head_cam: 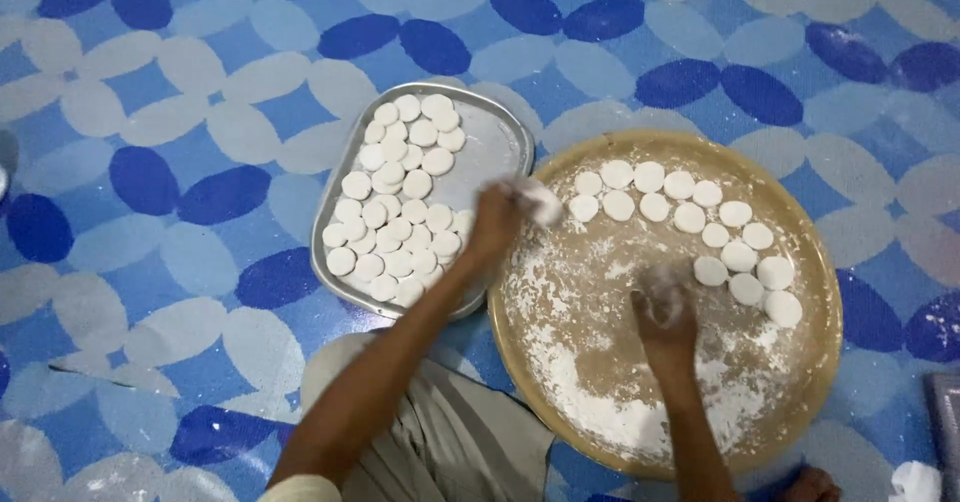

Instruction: A person is taking small dough balls from a metal tray, coating them in flour in a large wooden bowl, and flattening them into discs by hand.

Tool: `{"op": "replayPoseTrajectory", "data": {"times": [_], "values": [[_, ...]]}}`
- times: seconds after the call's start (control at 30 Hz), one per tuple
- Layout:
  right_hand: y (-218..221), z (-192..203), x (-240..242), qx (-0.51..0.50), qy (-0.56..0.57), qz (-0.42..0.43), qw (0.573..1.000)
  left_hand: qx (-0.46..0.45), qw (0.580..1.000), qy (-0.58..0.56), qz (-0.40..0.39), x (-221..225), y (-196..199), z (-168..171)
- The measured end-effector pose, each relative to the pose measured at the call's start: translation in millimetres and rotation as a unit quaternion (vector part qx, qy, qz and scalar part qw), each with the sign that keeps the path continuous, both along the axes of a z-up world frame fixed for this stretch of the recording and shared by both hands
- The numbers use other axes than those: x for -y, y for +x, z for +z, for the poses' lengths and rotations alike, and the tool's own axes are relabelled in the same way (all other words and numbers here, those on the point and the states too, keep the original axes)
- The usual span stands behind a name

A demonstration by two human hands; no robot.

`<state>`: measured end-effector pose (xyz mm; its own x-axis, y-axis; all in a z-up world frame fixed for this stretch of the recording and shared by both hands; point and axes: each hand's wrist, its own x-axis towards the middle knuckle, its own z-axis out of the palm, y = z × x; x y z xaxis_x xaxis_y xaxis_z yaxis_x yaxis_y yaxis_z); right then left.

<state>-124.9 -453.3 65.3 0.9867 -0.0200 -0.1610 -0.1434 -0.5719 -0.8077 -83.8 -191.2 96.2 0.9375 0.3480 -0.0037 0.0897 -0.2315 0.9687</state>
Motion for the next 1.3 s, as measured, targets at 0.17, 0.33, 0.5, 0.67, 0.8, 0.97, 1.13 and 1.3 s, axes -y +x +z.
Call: {"op": "replayPoseTrajectory", "data": {"times": [0.17, 0.33, 0.5, 0.67, 0.8, 0.97, 1.13, 1.3], "values": [[-35, -25, -16, -0.157, 0.351, -0.198, 0.902, -0.027, 0.981, -0.117, -0.151, 77, -44, -37], [-40, -38, -5, -0.152, 0.352, -0.266, 0.884, -0.007, 0.982, -0.080, -0.171, 101, -52, -33], [-4, -2, -1, -0.088, 0.334, -0.296, 0.891, -0.025, 0.977, -0.020, -0.213, 69, -41, -34], [51, -41, 30, 0.117, -0.031, -0.163, 0.979, -0.120, 0.977, -0.044, -0.169, 51, -24, 5], [57, -72, 14, 0.204, -0.354, 0.004, 0.912, -0.075, 0.985, -0.028, -0.152, 26, -12, -12], [58, -44, -19, 0.120, -0.338, 0.020, 0.933, -0.039, 0.986, -0.050, -0.155, 24, -9, -20], [53, -57, -26, 0.080, -0.352, 0.060, 0.931, -0.049, 0.988, 0.014, -0.148, 10, -2, 1], [54, -72, -16, 0.125, -0.399, 0.063, 0.906, -0.032, 0.997, 0.051, -0.055, -22, 1, 9]]}}
